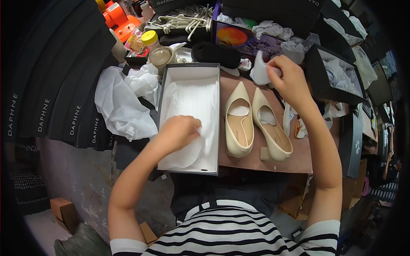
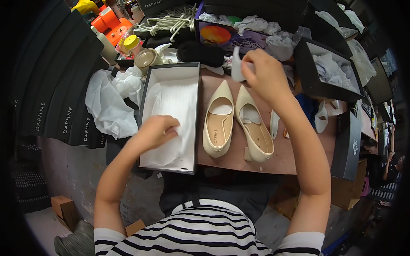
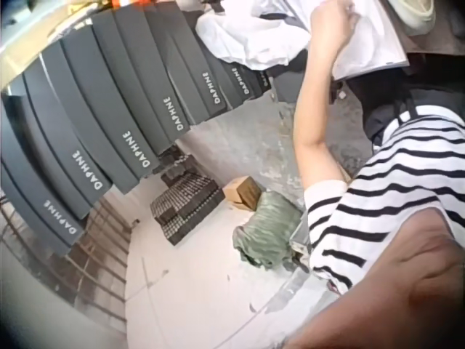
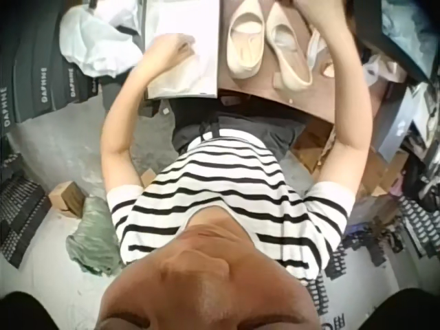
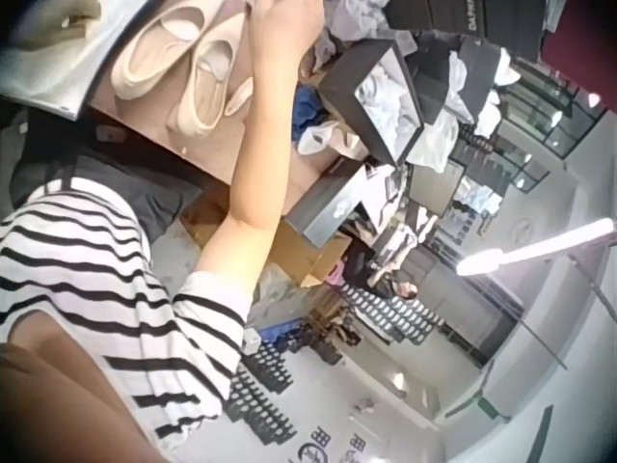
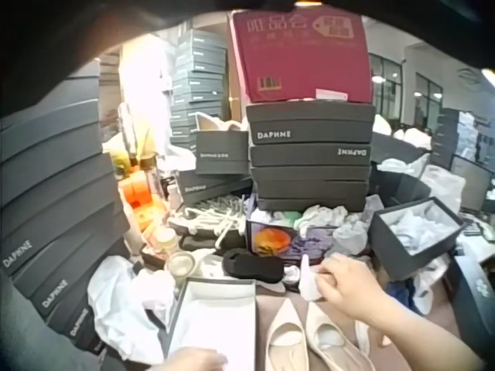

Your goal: Cleaning the soles and heels of high-heeled shoes with a sponge and packing them into bags.

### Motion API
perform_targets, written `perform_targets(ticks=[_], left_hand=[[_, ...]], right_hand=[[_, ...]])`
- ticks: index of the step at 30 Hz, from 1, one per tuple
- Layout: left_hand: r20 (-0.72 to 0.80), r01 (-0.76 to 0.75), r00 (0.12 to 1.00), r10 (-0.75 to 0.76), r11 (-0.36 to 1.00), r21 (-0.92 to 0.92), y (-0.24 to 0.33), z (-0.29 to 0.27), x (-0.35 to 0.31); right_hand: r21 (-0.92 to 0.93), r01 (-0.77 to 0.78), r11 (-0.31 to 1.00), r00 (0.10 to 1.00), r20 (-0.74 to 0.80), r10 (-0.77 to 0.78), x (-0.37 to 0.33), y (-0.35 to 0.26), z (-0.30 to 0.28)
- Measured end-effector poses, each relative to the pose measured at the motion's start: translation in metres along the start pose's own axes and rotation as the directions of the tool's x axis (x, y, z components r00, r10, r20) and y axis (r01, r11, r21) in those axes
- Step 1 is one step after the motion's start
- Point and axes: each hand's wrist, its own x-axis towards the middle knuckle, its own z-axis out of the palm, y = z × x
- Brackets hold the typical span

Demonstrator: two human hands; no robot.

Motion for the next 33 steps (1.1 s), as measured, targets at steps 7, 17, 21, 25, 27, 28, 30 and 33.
perform_targets(ticks=[7, 17, 21, 25, 27, 28, 30, 33], left_hand=[[-0.443, -0.009, 0.847, -0.294, 0.826, -0.564, -0.006, -0.064, -0.054], [-0.713, 0.405, 0.527, 0.462, 0.601, 0.689, -0.056, -0.112, -0.107], [-0.628, 0.571, 0.776, -0.057, 0.484, 0.663, -0.03, -0.087, -0.08], [-0.687, 0.345, 0.726, 0.035, 0.846, 0.407, 0.001, -0.078, -0.066], [-0.722, 0.213, 0.608, 0.33, 0.808, 0.549, 0.029, -0.064, -0.067], [-0.677, 0.01, 0.645, 0.354, 0.883, 0.47, 0.042, -0.046, -0.067], [-0.524, -0.349, 0.712, 0.468, 0.883, 0.314, 0.08, -0.008, -0.056], [-0.464, -0.466, 0.785, 0.411, 0.885, -0.004, 0.145, 0.048, -0.027]], right_hand=[[-0.299, 0.093, 0.95, 0.995, 0.052, -0.081, -0.041, 0.006, 0.011], [-0.52, 0.281, 0.807, 0.724, 0.667, 0.177, -0.047, 0.041, 0.042], [-0.484, 0.297, 0.823, 0.868, 0.497, -0.02, -0.059, 0.021, 0.046], [-0.456, 0.347, 0.819, 0.818, 0.574, -0.028, -0.061, 0.024, 0.051], [-0.49, 0.409, 0.769, 0.781, 0.625, -0.017, -0.065, 0.021, 0.055], [-0.488, 0.41, 0.771, 0.781, 0.624, -0.021, -0.064, 0.022, 0.056], [-0.479, 0.459, 0.748, 0.741, 0.671, -0.026, -0.061, 0.019, 0.059], [-0.426, 0.523, 0.738, 0.701, 0.707, -0.088, -0.058, 0.02, 0.06]])
